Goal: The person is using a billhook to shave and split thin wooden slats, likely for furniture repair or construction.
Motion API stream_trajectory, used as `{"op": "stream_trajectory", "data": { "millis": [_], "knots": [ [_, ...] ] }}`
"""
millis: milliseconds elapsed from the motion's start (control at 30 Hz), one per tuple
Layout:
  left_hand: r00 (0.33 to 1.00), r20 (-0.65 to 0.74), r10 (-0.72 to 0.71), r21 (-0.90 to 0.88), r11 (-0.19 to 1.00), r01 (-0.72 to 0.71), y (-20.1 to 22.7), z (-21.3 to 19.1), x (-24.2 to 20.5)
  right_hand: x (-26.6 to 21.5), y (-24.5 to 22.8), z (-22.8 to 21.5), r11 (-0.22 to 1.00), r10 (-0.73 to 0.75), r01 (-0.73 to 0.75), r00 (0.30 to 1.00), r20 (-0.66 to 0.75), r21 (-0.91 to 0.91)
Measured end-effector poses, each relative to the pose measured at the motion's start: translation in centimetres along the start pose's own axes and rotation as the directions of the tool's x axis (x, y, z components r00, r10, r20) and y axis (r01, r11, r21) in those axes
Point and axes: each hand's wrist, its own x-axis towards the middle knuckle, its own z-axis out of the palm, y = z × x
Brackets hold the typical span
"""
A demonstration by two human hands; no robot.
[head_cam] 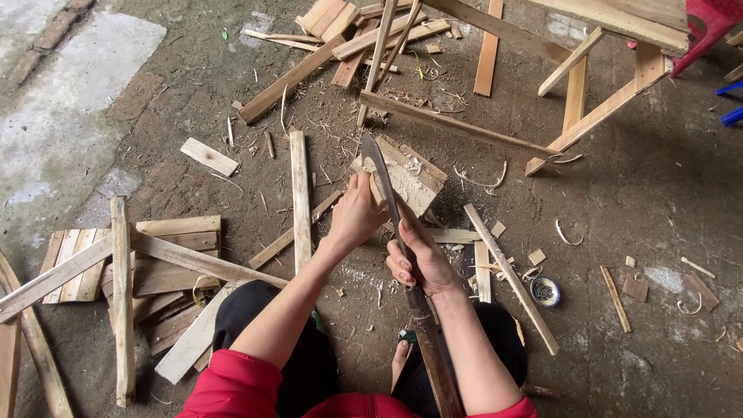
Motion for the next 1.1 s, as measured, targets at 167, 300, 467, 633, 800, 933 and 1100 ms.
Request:
{"op": "stream_trajectory", "data": {
  "millis": [167,300,467,633,800,933,1100],
  "knots": [
    [0.995,0.096,0.024,0.065,0.997,-0.031,-3.3,1.7,0.9,-0.1,0.1,-0.2,1.000,0.008,-0.008,1.000,0.000,0.014],
    [0.993,0.113,0.031,0.058,0.998,-0.038,-3.4,1.3,0.8,0.0,0.0,0.0,0.999,0.027,-0.027,1.000,0.006,0.027],
    [0.995,0.096,0.035,0.044,0.998,-0.039,-3.4,1.5,0.8,0.1,0.3,-1.1,0.992,0.085,-0.084,0.996,-0.012,0.092],
    [0.993,0.096,0.066,0.007,0.998,-0.067,-2.3,0.3,0.5,-0.1,-0.8,0.7,0.988,0.125,-0.120,0.991,-0.051,0.102],
    [0.994,0.076,0.082,0.028,0.996,-0.085,-2.1,-0.3,0.2,-0.2,-0.8,2.3,0.995,0.087,-0.083,0.993,-0.074,0.056],
    [0.994,0.075,0.079,0.049,0.995,-0.083,-2.7,0.1,0.1,-0.3,-1.0,2.3,0.996,0.085,-0.083,0.993,-0.080,0.032],
    [0.995,0.077,0.059,0.046,0.997,-0.062,-2.8,-0.2,-0.1,0.0,-0.2,2.0,0.997,0.077,-0.077,0.994,-0.075,0.009]
  ]
}}
